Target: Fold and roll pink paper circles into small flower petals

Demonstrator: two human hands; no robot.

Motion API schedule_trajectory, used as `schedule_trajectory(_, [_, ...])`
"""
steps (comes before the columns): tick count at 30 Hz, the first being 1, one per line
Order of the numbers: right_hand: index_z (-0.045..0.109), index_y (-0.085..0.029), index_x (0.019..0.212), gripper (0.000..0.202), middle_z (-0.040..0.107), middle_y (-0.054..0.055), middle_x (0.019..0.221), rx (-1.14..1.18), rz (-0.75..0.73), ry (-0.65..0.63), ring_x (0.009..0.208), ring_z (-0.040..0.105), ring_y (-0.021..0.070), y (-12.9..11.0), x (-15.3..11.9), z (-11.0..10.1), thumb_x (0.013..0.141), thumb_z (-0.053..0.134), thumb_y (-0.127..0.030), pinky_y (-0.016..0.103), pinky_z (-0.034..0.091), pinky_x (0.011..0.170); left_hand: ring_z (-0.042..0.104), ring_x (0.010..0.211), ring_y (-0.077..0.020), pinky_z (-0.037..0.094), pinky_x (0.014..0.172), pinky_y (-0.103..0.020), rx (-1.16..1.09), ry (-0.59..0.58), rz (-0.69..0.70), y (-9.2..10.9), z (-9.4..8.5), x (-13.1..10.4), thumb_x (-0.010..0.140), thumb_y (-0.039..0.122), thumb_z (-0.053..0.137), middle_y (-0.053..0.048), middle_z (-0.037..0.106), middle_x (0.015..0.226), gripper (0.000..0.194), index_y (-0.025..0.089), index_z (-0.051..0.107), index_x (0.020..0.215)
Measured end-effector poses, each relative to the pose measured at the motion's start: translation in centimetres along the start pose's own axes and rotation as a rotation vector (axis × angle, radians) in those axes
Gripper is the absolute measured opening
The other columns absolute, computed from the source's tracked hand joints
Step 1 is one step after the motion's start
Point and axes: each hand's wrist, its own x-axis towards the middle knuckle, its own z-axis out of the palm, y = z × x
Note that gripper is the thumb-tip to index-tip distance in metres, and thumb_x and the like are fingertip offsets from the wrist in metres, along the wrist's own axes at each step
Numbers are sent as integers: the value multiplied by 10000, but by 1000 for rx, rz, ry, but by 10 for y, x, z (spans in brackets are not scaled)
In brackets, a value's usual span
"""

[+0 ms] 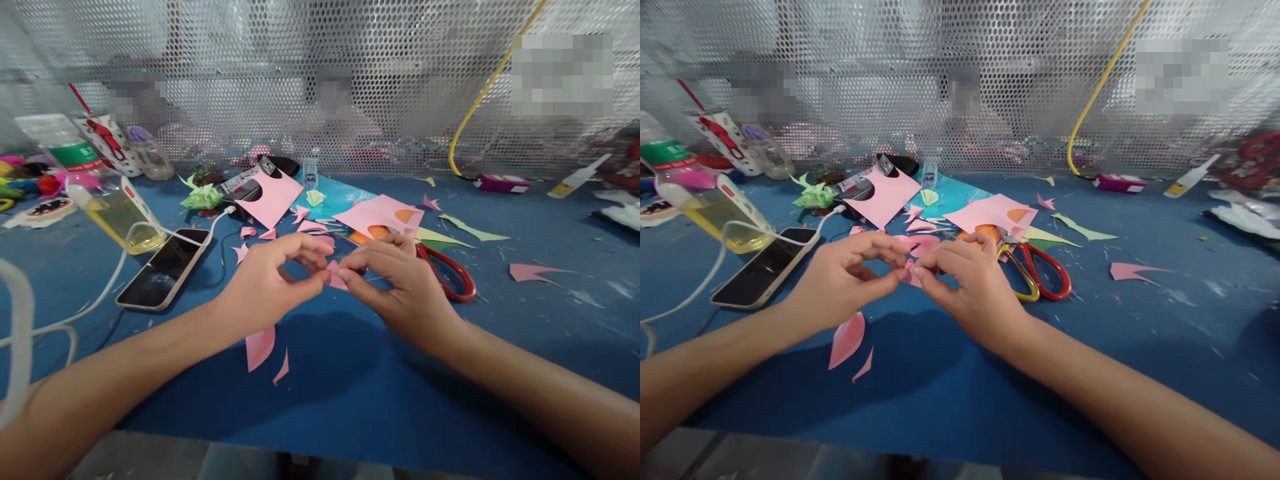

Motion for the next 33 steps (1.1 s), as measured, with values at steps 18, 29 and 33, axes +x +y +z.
schedule_trajectory(18, [568, -218, 720, 92, 617, -26, 671, -106, -64, -25, 667, 568, 135, 0, 0, -1, 807, 546, -203, 394, 272, 818, 574, 591, -87, 428, 487, -152, -2, -18, -89, 3, -1, 1, 682, 297, 681, 27, 675, 657, 104, 198, 706, 701])
schedule_trajectory(29, [580, -214, 762, 80, 649, -29, 738, -30, -63, -41, 721, 578, 128, -3, -1, -3, 829, 540, -196, 370, 302, 829, 561, 596, -87, 430, 517, -173, 22, -87, -103, -1, -1, 2, 679, 268, 688, 35, 648, 670, 89, 186, 656, 675])
schedule_trajectory(33, [595, -220, 894, 124, 647, 4, 811, 94, 57, 62, 764, 573, 144, 6, 0, -3, 855, 478, -217, 326, 391, 748, 613, 787, -118, 479, 620, -179, 0, -132, 1, -5, -4, 6, 754, 222, 619, 12, 672, 802, 58, 192, 668, 746])
